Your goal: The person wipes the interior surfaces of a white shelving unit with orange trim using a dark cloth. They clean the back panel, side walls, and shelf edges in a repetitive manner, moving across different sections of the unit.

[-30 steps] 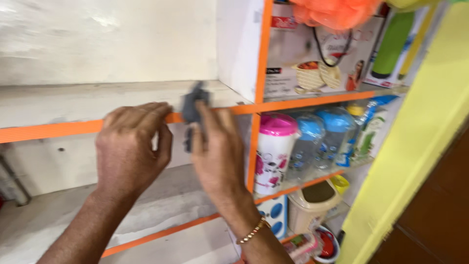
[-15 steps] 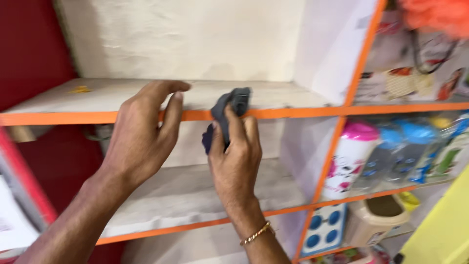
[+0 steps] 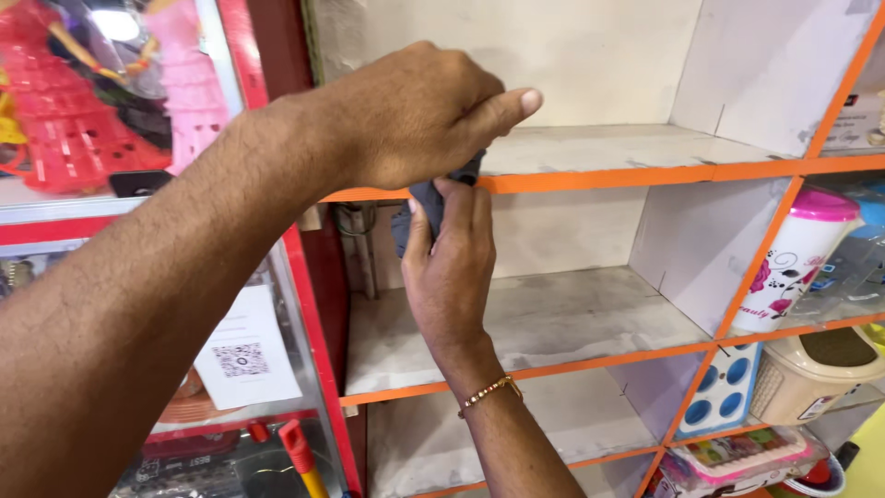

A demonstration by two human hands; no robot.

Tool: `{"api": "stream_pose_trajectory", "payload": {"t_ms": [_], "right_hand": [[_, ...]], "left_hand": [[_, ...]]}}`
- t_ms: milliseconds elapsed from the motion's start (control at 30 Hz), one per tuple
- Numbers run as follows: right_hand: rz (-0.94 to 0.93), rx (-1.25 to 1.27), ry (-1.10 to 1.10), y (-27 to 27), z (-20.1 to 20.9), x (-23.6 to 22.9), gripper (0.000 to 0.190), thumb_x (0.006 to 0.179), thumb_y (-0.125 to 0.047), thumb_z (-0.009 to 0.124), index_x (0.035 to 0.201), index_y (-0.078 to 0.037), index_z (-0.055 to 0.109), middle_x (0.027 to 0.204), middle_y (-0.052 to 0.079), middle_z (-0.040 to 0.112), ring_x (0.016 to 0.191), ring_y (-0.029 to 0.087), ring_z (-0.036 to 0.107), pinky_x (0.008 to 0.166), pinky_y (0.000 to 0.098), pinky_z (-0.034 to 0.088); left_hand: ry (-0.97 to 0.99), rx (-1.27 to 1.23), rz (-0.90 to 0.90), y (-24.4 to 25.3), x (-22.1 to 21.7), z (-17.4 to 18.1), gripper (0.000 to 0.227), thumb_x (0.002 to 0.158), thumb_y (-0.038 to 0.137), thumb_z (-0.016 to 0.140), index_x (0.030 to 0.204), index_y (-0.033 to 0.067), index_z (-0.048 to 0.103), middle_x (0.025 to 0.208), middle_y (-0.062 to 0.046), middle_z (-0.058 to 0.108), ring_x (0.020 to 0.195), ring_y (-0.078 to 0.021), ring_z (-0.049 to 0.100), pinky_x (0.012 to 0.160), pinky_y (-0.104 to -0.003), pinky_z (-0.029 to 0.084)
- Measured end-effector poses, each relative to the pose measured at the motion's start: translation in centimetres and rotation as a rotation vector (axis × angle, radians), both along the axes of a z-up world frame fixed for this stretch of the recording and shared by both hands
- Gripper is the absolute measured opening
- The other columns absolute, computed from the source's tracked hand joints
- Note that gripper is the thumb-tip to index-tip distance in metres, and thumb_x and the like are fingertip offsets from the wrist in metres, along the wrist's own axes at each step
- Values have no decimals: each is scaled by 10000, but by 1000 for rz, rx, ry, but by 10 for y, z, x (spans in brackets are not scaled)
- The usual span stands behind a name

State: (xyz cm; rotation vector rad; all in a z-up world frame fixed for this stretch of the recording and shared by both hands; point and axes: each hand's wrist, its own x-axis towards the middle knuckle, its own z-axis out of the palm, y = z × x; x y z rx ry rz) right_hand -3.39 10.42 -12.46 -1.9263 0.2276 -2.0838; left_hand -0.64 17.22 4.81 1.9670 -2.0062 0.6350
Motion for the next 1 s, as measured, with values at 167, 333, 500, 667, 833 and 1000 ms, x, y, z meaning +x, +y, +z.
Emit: {"api": "stream_pose_trajectory", "payload": {"t_ms": [167, 333, 500, 667, 833, 1000], "right_hand": [[2, -40, 66, 8, -1, 6, 237, 1015, -91, 664, 1220, -7, 578, 1120, 187, 599, 1023, 367, 638, 860, 467, 541], [64, -210, 287, 27, 3, 5, 321, 982, -43, 679, 1297, -36, 617, 1053, 153, 589, 981, 326, 638, 827, 445, 550], [197, -232, 316, 39, 18, -11, 329, 953, -26, 685, 1280, -22, 645, 1005, 132, 594, 928, 297, 630, 814, 440, 542], [165, -128, 529, 50, 35, -12, 303, 910, -63, 691, 1211, -41, 716, 920, 124, 609, 843, 275, 635, 746, 418, 546], [248, -167, 337, 56, 63, -13, 321, 957, -27, 650, 1277, -13, 679, 980, 135, 612, 866, 261, 646, 750, 404, 555], [162, -355, 249, 52, 93, 14, 354, 946, 4, 653, 1299, -5, 663, 1058, 148, 611, 992, 305, 641, 863, 436, 544]], "left_hand": [[18, -62, -136, 18, 11, 13, 672, 1071, 554, 332, 964, 46, 758, 825, -107, 779, 781, -259, 776, 796, -461, 610], [-2, -54, -70, 21, 14, 4, 641, 1062, 522, 370, 922, 41, 770, 812, -128, 776, 775, -303, 755, 823, -469, 591], [-63, -62, 10, 27, 20, 8, 485, 1085, 411, 494, 952, 26, 758, 826, -191, 755, 781, -373, 717, 814, -487, 574], [-96, -47, -23, 35, 29, 32, 173, 908, 214, 675, 983, 92, 771, 879, -94, 780, 830, -247, 768, 791, -392, 607], [-141, -103, -40, 61, 31, 58, 143, 912, 187, 694, 947, 86, 789, 854, -64, 795, 783, -195, 782, 771, -361, 622], [-192, -165, -45, 57, 28, 68, 146, 935, 181, 679, 992, 93, 780, 845, -43, 799, 717, -152, 777, 681, -340, 623]]}}
